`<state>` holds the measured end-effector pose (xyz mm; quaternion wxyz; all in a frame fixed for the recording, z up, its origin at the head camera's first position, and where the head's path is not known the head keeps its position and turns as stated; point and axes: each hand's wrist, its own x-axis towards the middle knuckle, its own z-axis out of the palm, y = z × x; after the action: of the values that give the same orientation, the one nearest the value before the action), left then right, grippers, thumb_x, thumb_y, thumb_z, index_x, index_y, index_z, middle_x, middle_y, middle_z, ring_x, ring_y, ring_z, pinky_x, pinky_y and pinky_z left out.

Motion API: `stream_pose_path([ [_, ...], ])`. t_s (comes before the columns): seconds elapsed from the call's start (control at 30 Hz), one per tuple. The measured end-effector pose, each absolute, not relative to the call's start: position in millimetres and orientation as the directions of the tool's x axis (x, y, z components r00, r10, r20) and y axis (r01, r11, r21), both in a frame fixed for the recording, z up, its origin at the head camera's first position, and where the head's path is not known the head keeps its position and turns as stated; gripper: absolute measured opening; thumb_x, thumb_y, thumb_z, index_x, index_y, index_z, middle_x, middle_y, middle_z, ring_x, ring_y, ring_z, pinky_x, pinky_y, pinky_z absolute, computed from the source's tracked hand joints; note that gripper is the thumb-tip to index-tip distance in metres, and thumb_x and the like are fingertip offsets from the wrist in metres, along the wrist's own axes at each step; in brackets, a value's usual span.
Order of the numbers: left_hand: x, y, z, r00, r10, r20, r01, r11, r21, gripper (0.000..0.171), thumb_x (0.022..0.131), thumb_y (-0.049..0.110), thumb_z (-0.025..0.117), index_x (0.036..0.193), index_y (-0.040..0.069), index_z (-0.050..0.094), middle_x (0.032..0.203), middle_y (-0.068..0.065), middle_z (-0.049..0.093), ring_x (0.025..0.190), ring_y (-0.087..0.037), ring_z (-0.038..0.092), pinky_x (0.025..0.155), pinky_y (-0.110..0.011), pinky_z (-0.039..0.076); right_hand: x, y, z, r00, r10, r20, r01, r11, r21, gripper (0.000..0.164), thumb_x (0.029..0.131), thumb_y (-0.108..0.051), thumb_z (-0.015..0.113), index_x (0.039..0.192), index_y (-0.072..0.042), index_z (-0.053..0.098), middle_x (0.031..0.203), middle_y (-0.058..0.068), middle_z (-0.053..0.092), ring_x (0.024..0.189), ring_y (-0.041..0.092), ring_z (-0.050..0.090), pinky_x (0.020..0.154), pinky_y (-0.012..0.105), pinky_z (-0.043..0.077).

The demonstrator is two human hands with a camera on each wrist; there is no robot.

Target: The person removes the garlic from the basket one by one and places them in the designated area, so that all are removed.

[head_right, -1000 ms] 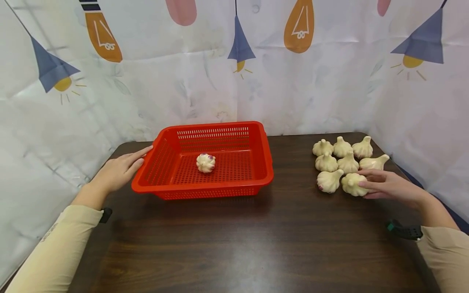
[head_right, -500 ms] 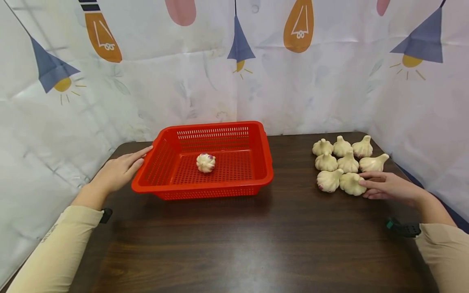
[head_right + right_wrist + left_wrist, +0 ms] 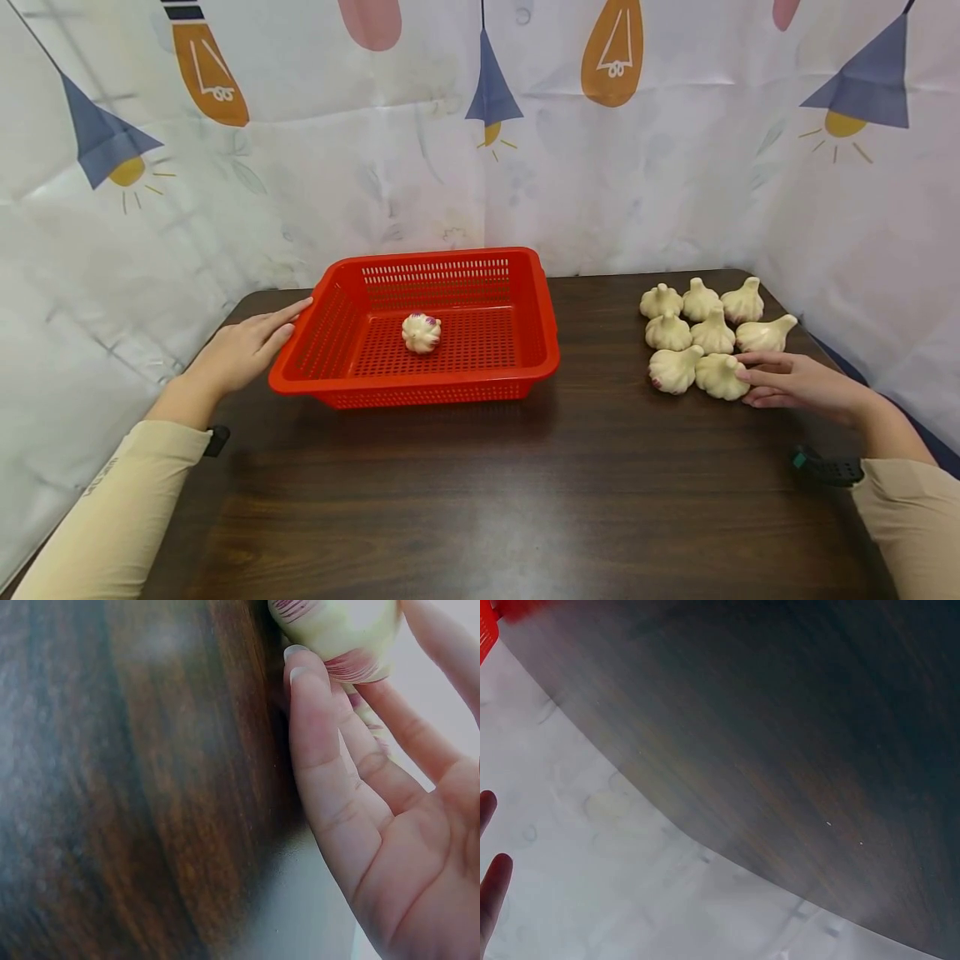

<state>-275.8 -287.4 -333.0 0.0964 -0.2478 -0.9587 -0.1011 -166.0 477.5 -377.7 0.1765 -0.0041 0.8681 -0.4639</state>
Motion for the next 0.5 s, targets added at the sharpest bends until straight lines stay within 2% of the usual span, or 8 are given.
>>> stream_pose_path([
  [0.13, -275.9, -287.6, -332.8, -0.859, 0.454, 0.237, 0.494, 0.857, 0.147, 0.054, 0.111, 0.039, 0.037, 0.162, 0.019, 0.036, 0.144, -0.028, 0.054, 0.127, -0.047, 0.053, 0.097, -0.067, 0.044, -165.6, 476.8, -377.8, -0.937, -0.178, -0.301, 0.145, 0.585, -0.798, 0.067, 0.112, -0.019, 0.045, 0.151, 0.023, 0.011, 0.134, 0.022, 0.053, 0.098, 0.009, 0.068, 0.084, 0.032, 0.058],
  [0.3, -276.0, -287.6, -333.1, -0.861, 0.452, 0.233, 0.491, 0.857, 0.154, 0.055, 0.111, 0.040, 0.037, 0.162, 0.020, 0.035, 0.145, -0.028, 0.053, 0.127, -0.047, 0.052, 0.097, -0.067, 0.044, -161.2, 476.4, -378.5, -0.944, -0.175, -0.281, 0.120, 0.611, -0.783, 0.069, 0.112, -0.021, 0.047, 0.151, 0.023, 0.011, 0.143, 0.045, 0.036, 0.098, 0.006, 0.068, 0.084, 0.032, 0.058],
  [0.43, -275.9, -287.7, -334.2, -0.857, 0.455, 0.242, 0.497, 0.854, 0.154, 0.054, 0.111, 0.039, 0.038, 0.162, 0.020, 0.036, 0.145, -0.027, 0.053, 0.126, -0.047, 0.053, 0.096, -0.066, 0.045, -158.8, 476.9, -379.0, -0.948, -0.181, -0.263, 0.092, 0.634, -0.768, 0.070, 0.111, -0.021, 0.049, 0.152, 0.022, 0.013, 0.145, 0.049, 0.031, 0.097, 0.005, 0.068, 0.082, 0.032, 0.059],
  [0.5, -275.8, -287.7, -334.5, -0.855, 0.456, 0.248, 0.499, 0.853, 0.151, 0.054, 0.111, 0.039, 0.038, 0.161, 0.020, 0.036, 0.144, -0.026, 0.054, 0.125, -0.046, 0.054, 0.095, -0.066, 0.045, -157.7, 477.9, -377.6, -0.952, -0.183, -0.245, 0.073, 0.643, -0.762, 0.067, 0.110, -0.019, 0.051, 0.152, 0.020, 0.017, 0.143, 0.044, 0.039, 0.097, 0.005, 0.068, 0.082, 0.032, 0.059],
])
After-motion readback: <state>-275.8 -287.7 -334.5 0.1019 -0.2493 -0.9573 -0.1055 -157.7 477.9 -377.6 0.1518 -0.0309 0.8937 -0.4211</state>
